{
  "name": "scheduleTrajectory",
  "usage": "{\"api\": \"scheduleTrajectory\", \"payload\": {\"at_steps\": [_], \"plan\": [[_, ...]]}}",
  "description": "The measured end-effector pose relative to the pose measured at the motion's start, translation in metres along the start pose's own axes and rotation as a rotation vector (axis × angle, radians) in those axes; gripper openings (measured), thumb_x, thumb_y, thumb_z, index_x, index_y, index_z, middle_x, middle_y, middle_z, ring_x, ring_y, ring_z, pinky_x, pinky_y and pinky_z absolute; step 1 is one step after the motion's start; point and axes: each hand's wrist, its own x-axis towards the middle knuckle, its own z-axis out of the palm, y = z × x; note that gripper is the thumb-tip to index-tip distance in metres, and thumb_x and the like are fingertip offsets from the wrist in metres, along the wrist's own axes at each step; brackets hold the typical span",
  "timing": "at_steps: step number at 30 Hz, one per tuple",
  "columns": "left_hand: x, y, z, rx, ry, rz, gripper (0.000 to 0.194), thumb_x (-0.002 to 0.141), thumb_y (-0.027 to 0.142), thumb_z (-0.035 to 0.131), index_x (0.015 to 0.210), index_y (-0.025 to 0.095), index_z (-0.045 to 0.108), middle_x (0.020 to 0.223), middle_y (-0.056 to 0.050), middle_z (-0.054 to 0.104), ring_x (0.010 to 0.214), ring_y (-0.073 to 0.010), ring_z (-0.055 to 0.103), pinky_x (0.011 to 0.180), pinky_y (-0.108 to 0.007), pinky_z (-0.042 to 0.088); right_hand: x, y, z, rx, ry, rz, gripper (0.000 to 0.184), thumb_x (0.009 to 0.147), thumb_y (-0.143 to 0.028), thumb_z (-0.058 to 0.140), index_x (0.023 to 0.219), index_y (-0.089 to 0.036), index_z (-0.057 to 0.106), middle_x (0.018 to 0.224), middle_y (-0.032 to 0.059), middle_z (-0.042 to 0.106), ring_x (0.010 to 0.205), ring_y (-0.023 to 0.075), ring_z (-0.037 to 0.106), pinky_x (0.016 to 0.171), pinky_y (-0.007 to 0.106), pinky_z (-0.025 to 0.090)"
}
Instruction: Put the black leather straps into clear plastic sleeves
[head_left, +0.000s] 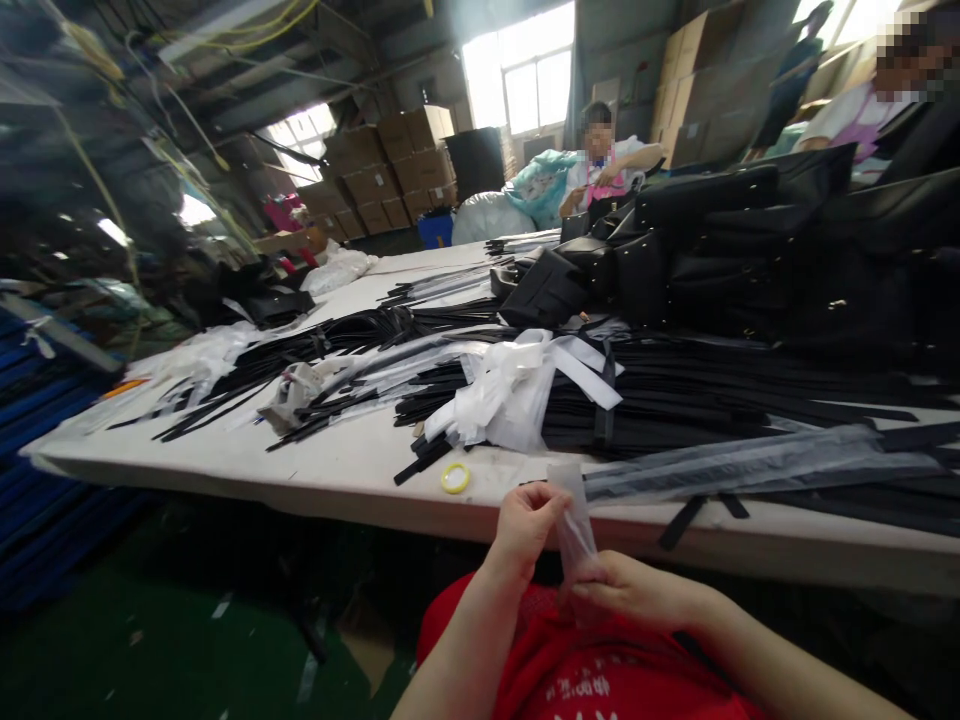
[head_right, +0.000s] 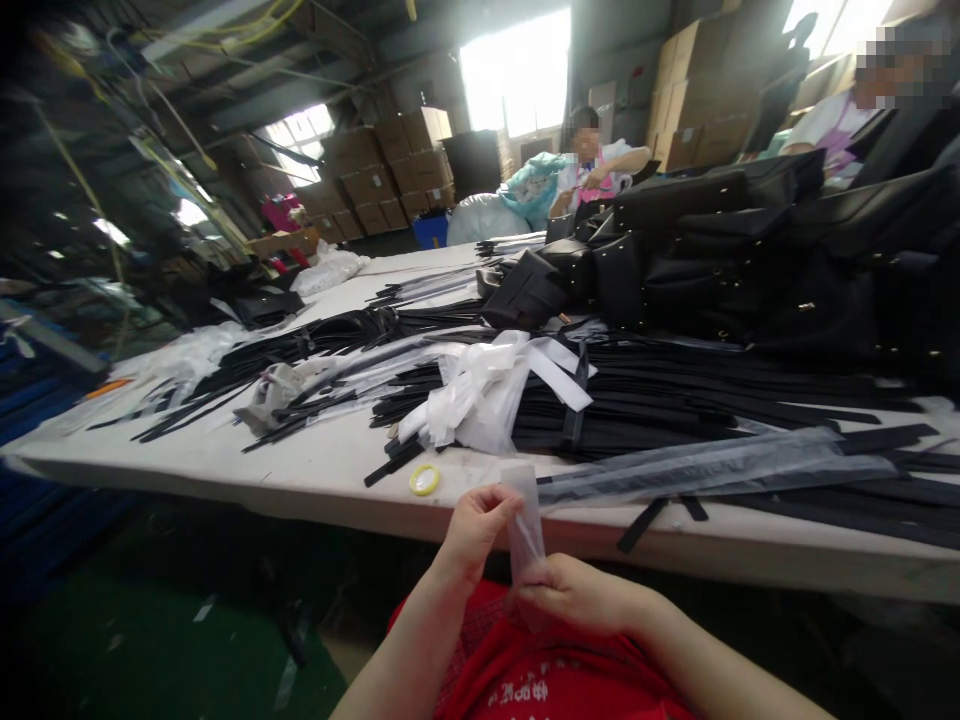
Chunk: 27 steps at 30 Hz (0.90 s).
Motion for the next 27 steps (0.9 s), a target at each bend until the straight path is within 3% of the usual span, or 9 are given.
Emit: {"api": "scheduleTrajectory", "payload": {"at_steps": [3, 5, 9, 12, 16, 20, 22, 24, 27], "plan": [[0.000, -0.004, -0.006, 0.051, -0.006, -0.005, 0.040, 0.056, 0.044, 0.089, 0.058, 0.013, 0.064, 0.056, 0.000, 0.064, 0.052, -0.0101, 0.054, 0.054, -0.021, 0.044, -0.003, 0.002, -0.014, -0.098, 0.056, -0.033, 0.032, 0.094, -0.038, 0.050, 0.099, -0.017, 0.073, 0.094, 0.0024, 0.072, 0.086, 0.0177, 0.065, 0.081, 0.026, 0.051], [0.000, -0.009, -0.013, 0.098, 0.005, -0.015, 0.040, 0.057, 0.044, 0.089, 0.056, 0.013, 0.063, 0.055, 0.000, 0.063, 0.051, -0.0101, 0.054, 0.053, -0.021, 0.043, -0.004, 0.006, -0.040, -0.186, 0.218, -0.041, 0.030, 0.092, -0.036, 0.053, 0.104, -0.017, 0.072, 0.099, 0.0029, 0.073, 0.090, 0.0192, 0.066, 0.082, 0.027, 0.052], [0.001, -0.021, -0.020, 0.139, 0.009, 0.019, 0.045, 0.058, 0.050, 0.087, 0.055, 0.013, 0.060, 0.054, -0.001, 0.063, 0.051, -0.0103, 0.054, 0.053, -0.020, 0.044, -0.007, 0.017, -0.127, -0.577, 0.747, 0.148, 0.032, 0.094, -0.038, 0.049, 0.103, -0.016, 0.072, 0.099, 0.0064, 0.073, 0.092, 0.0200, 0.066, 0.085, 0.029, 0.051], [0.000, -0.030, -0.017, 0.105, -0.011, 0.028, 0.047, 0.062, 0.054, 0.083, 0.060, 0.015, 0.057, 0.054, -0.001, 0.063, 0.050, -0.0103, 0.054, 0.051, -0.020, 0.044, -0.008, 0.026, -0.190, -0.751, 0.952, 0.281, 0.030, 0.092, -0.026, 0.049, 0.111, -0.014, 0.068, 0.112, 0.0132, 0.068, 0.104, 0.0237, 0.061, 0.097, 0.036, 0.045], [-0.003, -0.037, -0.013, 0.101, -0.029, -0.006, 0.049, 0.064, 0.059, 0.080, 0.068, 0.017, 0.055, 0.052, 0.002, 0.060, 0.043, -0.0097, 0.051, 0.045, -0.020, 0.042, -0.004, 0.033, -0.231, -0.936, 0.946, 0.366, 0.029, 0.081, -0.015, 0.063, 0.109, -0.012, 0.070, 0.115, 0.0154, 0.063, 0.110, 0.0257, 0.057, 0.102, 0.036, 0.040], [-0.002, -0.044, -0.018, 0.228, -0.102, -0.044, 0.051, 0.066, 0.063, 0.076, 0.078, 0.014, 0.067, 0.055, 0.000, 0.061, 0.046, -0.0108, 0.051, 0.049, -0.022, 0.043, 0.001, 0.037, -0.236, -1.055, 0.820, 0.359, 0.024, 0.084, -0.015, 0.061, 0.105, -0.015, 0.073, 0.106, 0.0125, 0.065, 0.106, 0.0240, 0.059, 0.098, 0.033, 0.042], [-0.002, -0.047, -0.021, 0.303, -0.128, 0.010, 0.049, 0.069, 0.062, 0.074, 0.069, 0.013, 0.069, 0.061, -0.004, 0.064, 0.056, -0.0131, 0.055, 0.056, -0.024, 0.044, 0.003, 0.037, -0.237, -1.090, 0.775, 0.346, 0.025, 0.086, -0.018, 0.060, 0.107, -0.017, 0.073, 0.108, 0.0121, 0.066, 0.108, 0.0238, 0.059, 0.098, 0.031, 0.042], [-0.001, -0.049, -0.022, 0.349, -0.117, 0.089, 0.048, 0.069, 0.059, 0.076, 0.058, 0.013, 0.066, 0.066, -0.005, 0.064, 0.064, -0.0149, 0.056, 0.062, -0.024, 0.044, 0.006, 0.037, -0.237, -1.109, 0.747, 0.337, 0.025, 0.089, -0.023, 0.059, 0.109, -0.017, 0.073, 0.111, 0.0115, 0.066, 0.109, 0.0233, 0.059, 0.099, 0.030, 0.042], [0.000, -0.051, -0.021, 0.333, -0.079, 0.119, 0.051, 0.064, 0.059, 0.079, 0.053, 0.014, 0.057, 0.058, -0.001, 0.057, 0.059, -0.0119, 0.050, 0.058, -0.023, 0.040, 0.013, 0.035, -0.238, -1.124, 0.738, 0.340, 0.028, 0.096, -0.026, 0.049, 0.108, -0.019, 0.073, 0.111, 0.0091, 0.068, 0.108, 0.0207, 0.060, 0.099, 0.028, 0.042]]}}
